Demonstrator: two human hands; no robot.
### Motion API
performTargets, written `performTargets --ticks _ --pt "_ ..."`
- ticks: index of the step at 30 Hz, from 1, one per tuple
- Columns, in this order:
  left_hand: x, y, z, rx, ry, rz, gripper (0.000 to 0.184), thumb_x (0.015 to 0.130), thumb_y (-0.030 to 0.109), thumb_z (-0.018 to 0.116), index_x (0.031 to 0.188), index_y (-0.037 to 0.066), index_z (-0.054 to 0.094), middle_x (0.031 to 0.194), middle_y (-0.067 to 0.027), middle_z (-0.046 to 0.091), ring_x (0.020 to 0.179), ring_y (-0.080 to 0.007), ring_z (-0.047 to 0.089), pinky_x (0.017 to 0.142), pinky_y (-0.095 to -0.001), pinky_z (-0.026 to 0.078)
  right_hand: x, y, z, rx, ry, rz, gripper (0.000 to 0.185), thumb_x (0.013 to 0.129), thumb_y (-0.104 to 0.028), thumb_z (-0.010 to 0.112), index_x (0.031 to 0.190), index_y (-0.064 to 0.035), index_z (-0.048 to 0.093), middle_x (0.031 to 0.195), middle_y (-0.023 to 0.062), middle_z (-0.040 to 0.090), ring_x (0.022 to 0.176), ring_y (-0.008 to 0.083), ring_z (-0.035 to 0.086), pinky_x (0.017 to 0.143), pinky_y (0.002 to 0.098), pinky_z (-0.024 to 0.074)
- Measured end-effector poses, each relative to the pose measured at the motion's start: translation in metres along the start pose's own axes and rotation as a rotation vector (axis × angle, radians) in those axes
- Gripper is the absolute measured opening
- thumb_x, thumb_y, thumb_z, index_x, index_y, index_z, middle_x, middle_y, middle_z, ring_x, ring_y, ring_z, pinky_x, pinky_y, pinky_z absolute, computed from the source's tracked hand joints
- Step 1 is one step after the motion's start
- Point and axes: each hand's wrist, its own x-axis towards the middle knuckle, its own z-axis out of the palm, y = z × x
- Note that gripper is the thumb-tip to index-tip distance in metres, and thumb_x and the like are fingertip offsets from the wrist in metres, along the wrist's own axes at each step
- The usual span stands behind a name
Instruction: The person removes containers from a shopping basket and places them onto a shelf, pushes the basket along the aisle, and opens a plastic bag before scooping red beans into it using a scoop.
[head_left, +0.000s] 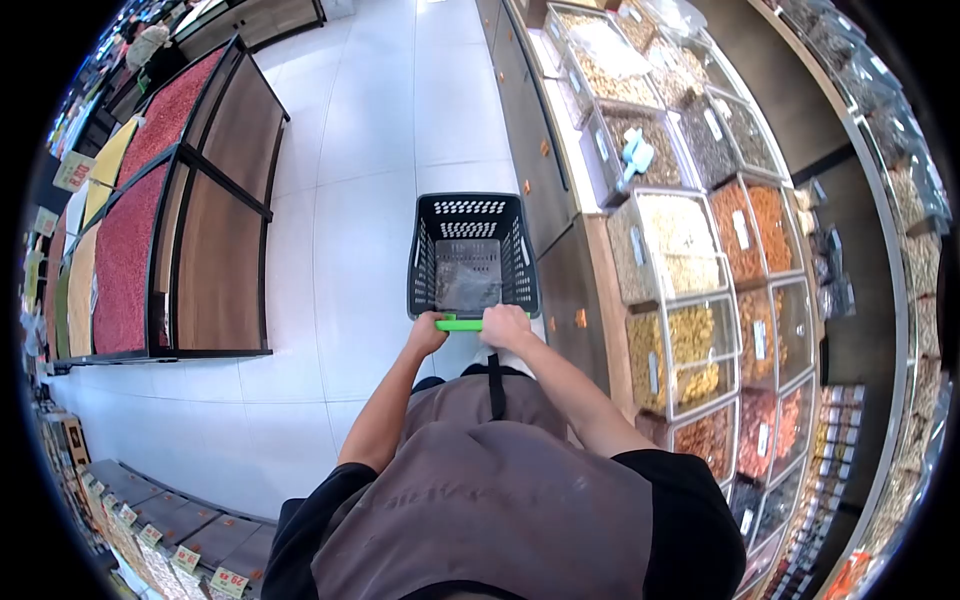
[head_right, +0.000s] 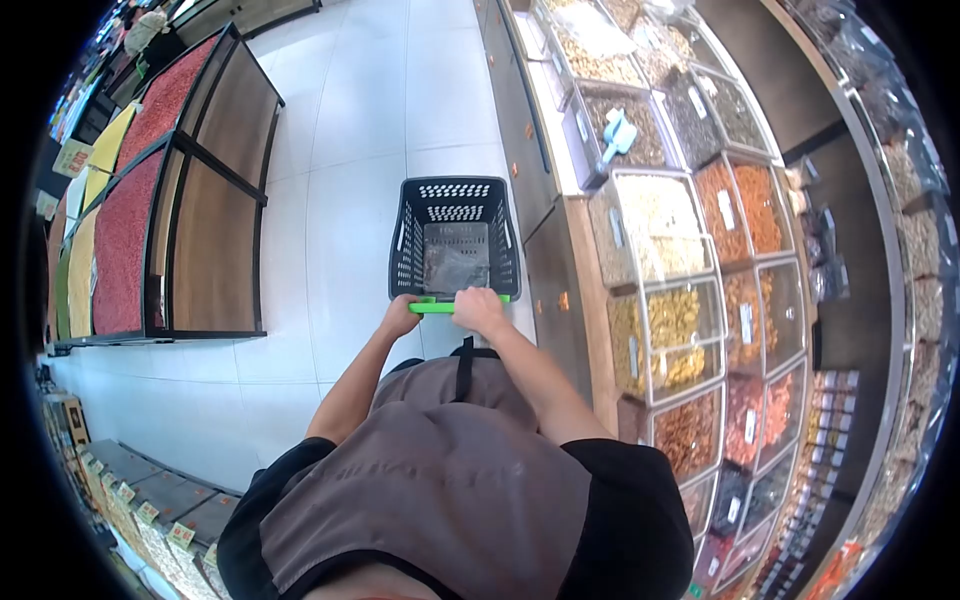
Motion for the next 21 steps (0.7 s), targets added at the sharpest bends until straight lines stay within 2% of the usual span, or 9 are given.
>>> performTargets --ticks 4,7,8,9,11,13,16,21 --pt "0.023 0.020 -0.009 0.041 0.191 0.131 0.035 0.070 0.019 0.074 0.099 -0.001 0.069 0.103 -0.0239 0.064 0.103 -0.0406 0.060 0.092 -0.0457 0.049 0.039 0.018 -0.028 -0.020 0.000 -0.052 0.026 0.072 -0.023 0.063 0.084 -0.0039 0.076 0.087 0.0198 0.073 0.084 0.0343 0.073 0.077 0.0436 0.0582" --pt "0.047 0.029 -0.017 0.002 0.256 0.139 0.036 0.070 0.019 0.074 0.100 -0.001 0.068 0.104 -0.0239 0.062 0.105 -0.0402 0.059 0.094 -0.0453 0.048 0.070 0.028 -0.043 -0.015 0.014 -0.057 0.026 0.071 -0.024 0.063 0.083 -0.0039 0.076 0.086 0.0202 0.073 0.082 0.0343 0.073 0.077 0.0436 0.0581" --pt "0.058 0.031 -0.019 0.040 0.300 0.164 0.033 0.071 0.021 0.074 0.096 0.000 0.069 0.101 -0.0247 0.066 0.101 -0.0412 0.062 0.090 -0.0466 0.050 0.078 0.032 -0.046 -0.011 0.013 -0.054 0.026 0.071 -0.024 0.063 0.083 -0.0039 0.076 0.086 0.0202 0.073 0.082 0.0343 0.073 0.077 0.0436 0.0581" --pt "0.067 0.038 -0.026 0.042 0.293 0.165 0.033 0.071 0.021 0.074 0.096 0.000 0.069 0.101 -0.0247 0.066 0.101 -0.0412 0.062 0.090 -0.0466 0.050 0.086 0.035 -0.051 -0.013 0.006 -0.064 0.026 0.071 -0.024 0.063 0.082 -0.0040 0.076 0.085 0.0201 0.073 0.082 0.0340 0.073 0.076 0.0435 0.0581" --pt "0.086 0.057 -0.043 0.122 0.107 -0.021 0.031 0.073 0.025 0.074 0.092 0.001 0.071 0.095 -0.0253 0.069 0.095 -0.0422 0.066 0.084 -0.0489 0.053 0.100 0.041 -0.060 -0.009 -0.003 -0.060 0.026 0.071 -0.024 0.063 0.081 -0.0040 0.076 0.083 0.0201 0.073 0.081 0.0338 0.073 0.076 0.0435 0.0582" --pt "0.114 0.062 -0.053 0.207 0.091 0.018 0.031 0.074 0.028 0.073 0.091 0.002 0.073 0.091 -0.0253 0.070 0.091 -0.0422 0.068 0.081 -0.0504 0.055 0.114 0.049 -0.069 -0.004 0.034 -0.090 0.025 0.071 -0.025 0.063 0.079 -0.0047 0.075 0.081 0.0194 0.072 0.080 0.0335 0.073 0.075 0.0434 0.0582" --pt "0.154 0.066 -0.071 0.361 -0.064 -0.039 0.026 0.075 0.022 0.070 0.096 0.006 0.074 0.093 -0.0246 0.070 0.092 -0.0415 0.068 0.083 -0.0493 0.055 0.145 0.059 -0.084 -0.035 0.035 -0.113 0.025 0.071 -0.025 0.063 0.079 -0.0054 0.075 0.081 0.0185 0.073 0.079 0.0333 0.073 0.073 0.0432 0.0581" --pt "0.218 0.070 -0.105 0.339 -0.083 -0.033 0.031 0.079 0.026 0.068 0.096 0.002 0.073 0.099 -0.0256 0.070 0.097 -0.0415 0.068 0.086 -0.0493 0.055 0.205 0.066 -0.119 -0.042 0.037 -0.075 0.026 0.073 -0.028 0.063 0.079 -0.0054 0.075 0.081 0.0181 0.073 0.080 0.0331 0.072 0.074 0.0432 0.0578"
